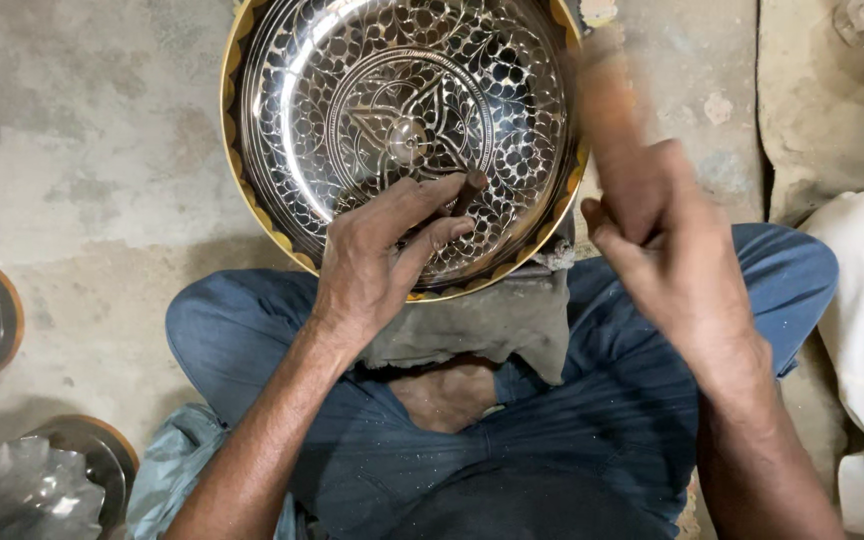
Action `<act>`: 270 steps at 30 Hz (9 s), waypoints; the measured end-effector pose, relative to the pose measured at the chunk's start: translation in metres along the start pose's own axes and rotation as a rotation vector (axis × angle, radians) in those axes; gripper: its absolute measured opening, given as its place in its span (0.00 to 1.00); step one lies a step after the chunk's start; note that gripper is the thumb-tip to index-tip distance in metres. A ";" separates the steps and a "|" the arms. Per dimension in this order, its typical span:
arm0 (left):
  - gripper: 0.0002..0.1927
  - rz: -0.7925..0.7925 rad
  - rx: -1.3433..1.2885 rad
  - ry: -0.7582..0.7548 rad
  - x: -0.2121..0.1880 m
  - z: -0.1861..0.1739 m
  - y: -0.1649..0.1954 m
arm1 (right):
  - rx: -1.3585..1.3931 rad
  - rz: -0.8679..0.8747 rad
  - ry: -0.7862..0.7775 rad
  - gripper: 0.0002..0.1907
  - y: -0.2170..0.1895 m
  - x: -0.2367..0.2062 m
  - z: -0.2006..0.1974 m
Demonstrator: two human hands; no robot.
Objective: The person sits cross-legged on the floor and uses a wooden mallet and a metal punch to emboss a decorative pattern into a round metal plate. The person repeatedly strikes the punch to create a textured surface on the plate.
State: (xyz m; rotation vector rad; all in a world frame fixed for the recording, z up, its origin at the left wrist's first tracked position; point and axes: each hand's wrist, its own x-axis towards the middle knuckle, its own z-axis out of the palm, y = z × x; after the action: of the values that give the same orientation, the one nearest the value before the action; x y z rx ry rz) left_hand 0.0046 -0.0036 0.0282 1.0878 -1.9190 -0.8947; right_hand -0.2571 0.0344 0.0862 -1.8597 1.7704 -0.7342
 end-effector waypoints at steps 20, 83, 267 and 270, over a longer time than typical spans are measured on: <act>0.18 -0.016 0.038 -0.008 -0.001 0.002 -0.003 | -0.284 -0.139 -0.031 0.22 0.008 -0.006 0.003; 0.21 -0.128 -0.004 -0.159 0.000 -0.003 0.000 | -0.358 0.096 -0.141 0.24 -0.019 -0.015 -0.004; 0.21 -0.128 -0.078 -0.163 0.003 0.017 -0.007 | 0.004 0.197 -0.104 0.25 0.001 -0.011 0.008; 0.21 -0.291 -0.061 -0.186 0.003 0.017 -0.007 | -0.081 0.168 -0.119 0.28 -0.001 -0.014 0.003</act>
State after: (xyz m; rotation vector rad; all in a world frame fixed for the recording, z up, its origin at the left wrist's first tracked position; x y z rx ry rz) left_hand -0.0086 -0.0050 0.0146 1.3078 -1.8955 -1.2445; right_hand -0.2549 0.0479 0.0841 -1.7399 1.8762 -0.4864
